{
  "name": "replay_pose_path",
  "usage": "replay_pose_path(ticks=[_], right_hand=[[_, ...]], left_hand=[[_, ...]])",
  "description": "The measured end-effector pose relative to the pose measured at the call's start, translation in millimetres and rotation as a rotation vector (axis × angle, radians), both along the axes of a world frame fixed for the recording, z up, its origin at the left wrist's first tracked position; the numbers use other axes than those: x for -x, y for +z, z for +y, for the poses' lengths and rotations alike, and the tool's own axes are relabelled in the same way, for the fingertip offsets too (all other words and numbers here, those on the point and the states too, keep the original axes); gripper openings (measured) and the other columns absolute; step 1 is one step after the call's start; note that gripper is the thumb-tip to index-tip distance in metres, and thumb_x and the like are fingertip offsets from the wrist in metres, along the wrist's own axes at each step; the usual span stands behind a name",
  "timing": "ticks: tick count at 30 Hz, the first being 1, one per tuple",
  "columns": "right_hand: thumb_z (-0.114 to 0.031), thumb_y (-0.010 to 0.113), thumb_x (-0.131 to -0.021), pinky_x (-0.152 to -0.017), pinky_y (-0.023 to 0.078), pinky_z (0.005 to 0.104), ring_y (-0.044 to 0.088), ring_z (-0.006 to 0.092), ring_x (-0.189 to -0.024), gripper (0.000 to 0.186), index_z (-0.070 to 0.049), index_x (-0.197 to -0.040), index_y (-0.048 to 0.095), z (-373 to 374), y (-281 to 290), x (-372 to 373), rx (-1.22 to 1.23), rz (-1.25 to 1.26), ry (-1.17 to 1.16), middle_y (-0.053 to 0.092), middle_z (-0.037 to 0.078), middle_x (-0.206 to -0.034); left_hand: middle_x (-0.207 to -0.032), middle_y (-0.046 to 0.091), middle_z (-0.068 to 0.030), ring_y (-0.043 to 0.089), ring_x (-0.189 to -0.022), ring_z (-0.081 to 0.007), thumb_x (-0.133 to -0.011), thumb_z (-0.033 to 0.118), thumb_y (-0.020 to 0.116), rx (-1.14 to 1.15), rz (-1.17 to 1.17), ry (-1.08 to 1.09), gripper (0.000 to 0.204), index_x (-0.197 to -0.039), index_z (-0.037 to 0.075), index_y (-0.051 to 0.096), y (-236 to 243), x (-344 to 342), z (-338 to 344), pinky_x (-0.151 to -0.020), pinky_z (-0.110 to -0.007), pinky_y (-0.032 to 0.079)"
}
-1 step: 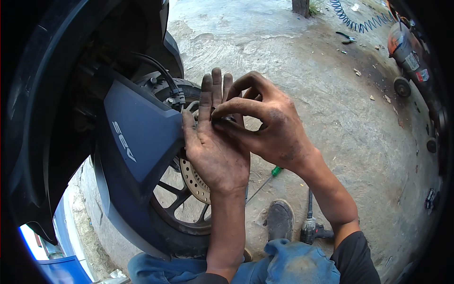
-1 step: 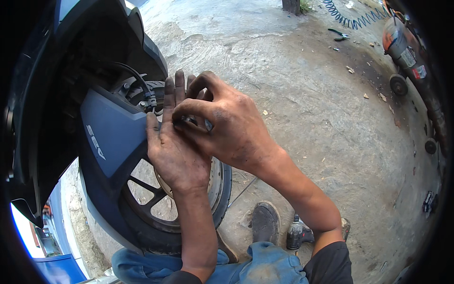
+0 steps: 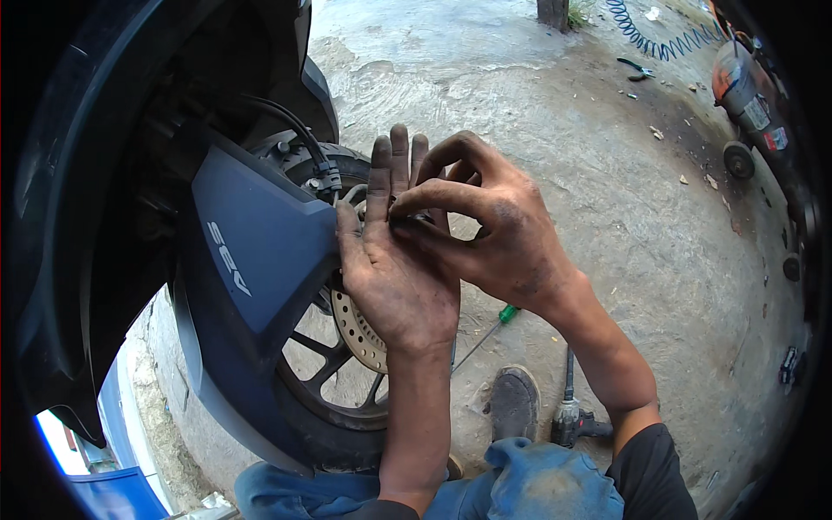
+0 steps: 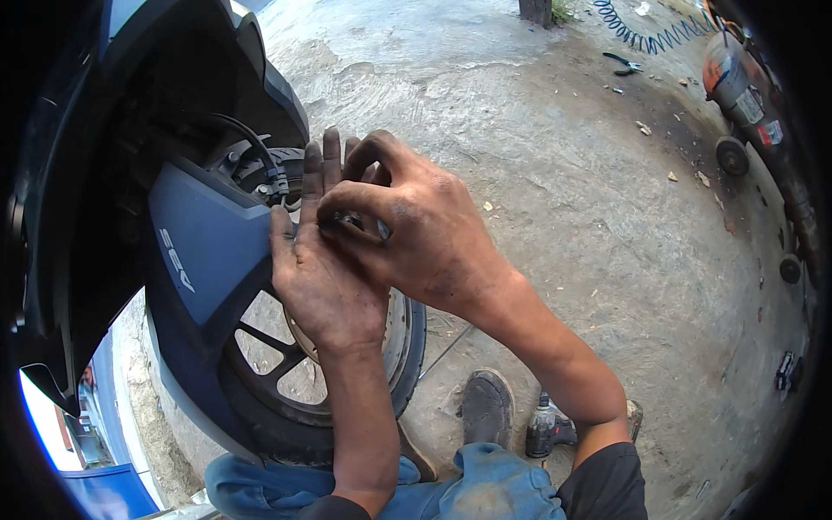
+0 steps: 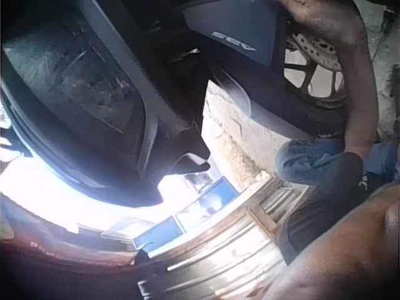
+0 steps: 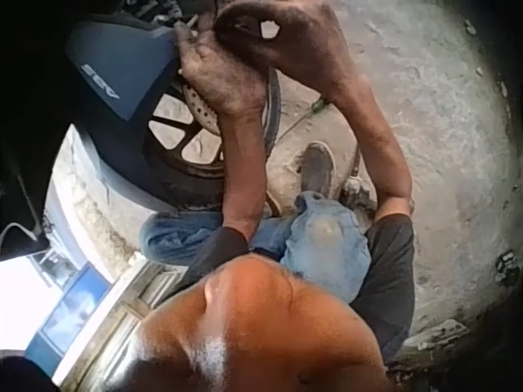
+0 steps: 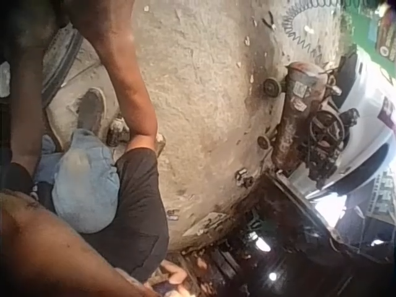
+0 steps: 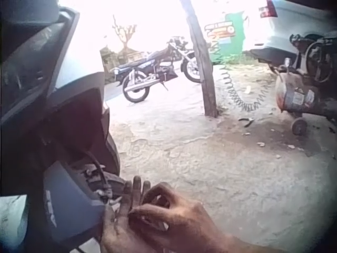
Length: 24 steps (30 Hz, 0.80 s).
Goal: The recorder is repairing the front fender area of a motorcycle.
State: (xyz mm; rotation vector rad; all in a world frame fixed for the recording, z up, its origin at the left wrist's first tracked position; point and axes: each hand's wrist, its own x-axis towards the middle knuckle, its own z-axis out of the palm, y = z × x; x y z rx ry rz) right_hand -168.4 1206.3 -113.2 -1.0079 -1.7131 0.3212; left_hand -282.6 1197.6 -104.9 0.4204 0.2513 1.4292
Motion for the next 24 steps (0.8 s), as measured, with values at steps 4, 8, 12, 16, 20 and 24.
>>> replay_pose_path(ticks=[4,8,12,16,20,24], right_hand=[[-0.011,0.086,-0.071,-0.069,0.059,0.0319,0.067,0.0178,-0.084,0.022,-0.014,-0.091,0.078,1,-3,1,-0.011,-0.024,-0.009,0.063,0.006,-0.098],[-0.011,0.086,-0.071,-0.068,0.06,0.0319,0.067,0.0181,-0.084,0.02,-0.013,-0.09,0.077,1,0,-1,0.022,-0.027,-0.007,0.063,0.006,-0.096],[-0.01,0.085,-0.072,-0.07,0.059,0.0321,0.068,0.0182,-0.083,0.021,-0.012,-0.092,0.077,2,2,-2,0.034,-0.017,0.024,0.064,0.006,-0.096],[-0.01,0.081,-0.076,-0.073,0.059,0.0346,0.068,0.0197,-0.081,0.022,-0.006,-0.097,0.075,2,0,0,-0.012,0.002,0.024,0.066,0.008,-0.096],[-0.013,0.077,-0.084,-0.073,0.058,0.0327,0.069,0.0175,-0.077,0.017,-0.002,-0.096,0.073,-1,12,-3,0.146,0.333,0.227,0.072,0.007,-0.092],[-0.021,0.073,-0.09,-0.076,0.057,0.0288,0.069,0.0141,-0.077,0.028,0.0,-0.107,0.068,-3,26,0,0.364,0.873,0.523,0.072,0.01,-0.089]], left_hand=[[-0.156,0.038,-0.0115,0.032,-0.147,-0.0279,-0.107,0.039,0.011,0.05,0.098,0.007,0.062,-0.151,0.003,0.035,2,-1,-1,-0.124,-0.042,0.026],[-0.154,0.041,-0.0114,0.038,-0.143,-0.028,-0.107,0.039,0.013,0.076,0.181,-0.002,0.061,-0.15,0.004,0.038,0,-1,1,-0.121,-0.041,0.031],[-0.15,0.046,-0.0109,0.044,-0.139,-0.0259,-0.108,0.038,0.016,0.134,0.151,-0.004,0.059,-0.148,0.004,0.041,0,1,-1,-0.119,-0.04,0.035],[-0.143,0.052,-0.0131,0.049,-0.135,-0.024,-0.108,0.036,0.022,0.202,0.114,0.012,0.054,-0.145,0.002,0.044,4,1,-5,-0.116,-0.041,0.038],[-0.124,0.063,-0.0169,0.059,-0.121,-0.0254,-0.106,0.028,0.033,0.302,0.046,0.056,0.043,-0.129,-0.002,0.055,17,6,-8,-0.114,-0.04,0.043],[-0.084,0.062,-0.007,0.063,-0.089,-0.0201,-0.101,0.016,0.045,0.406,0.052,0.168,0.02,-0.092,0.005,0.059,37,13,-23,-0.088,-0.034,0.056]])
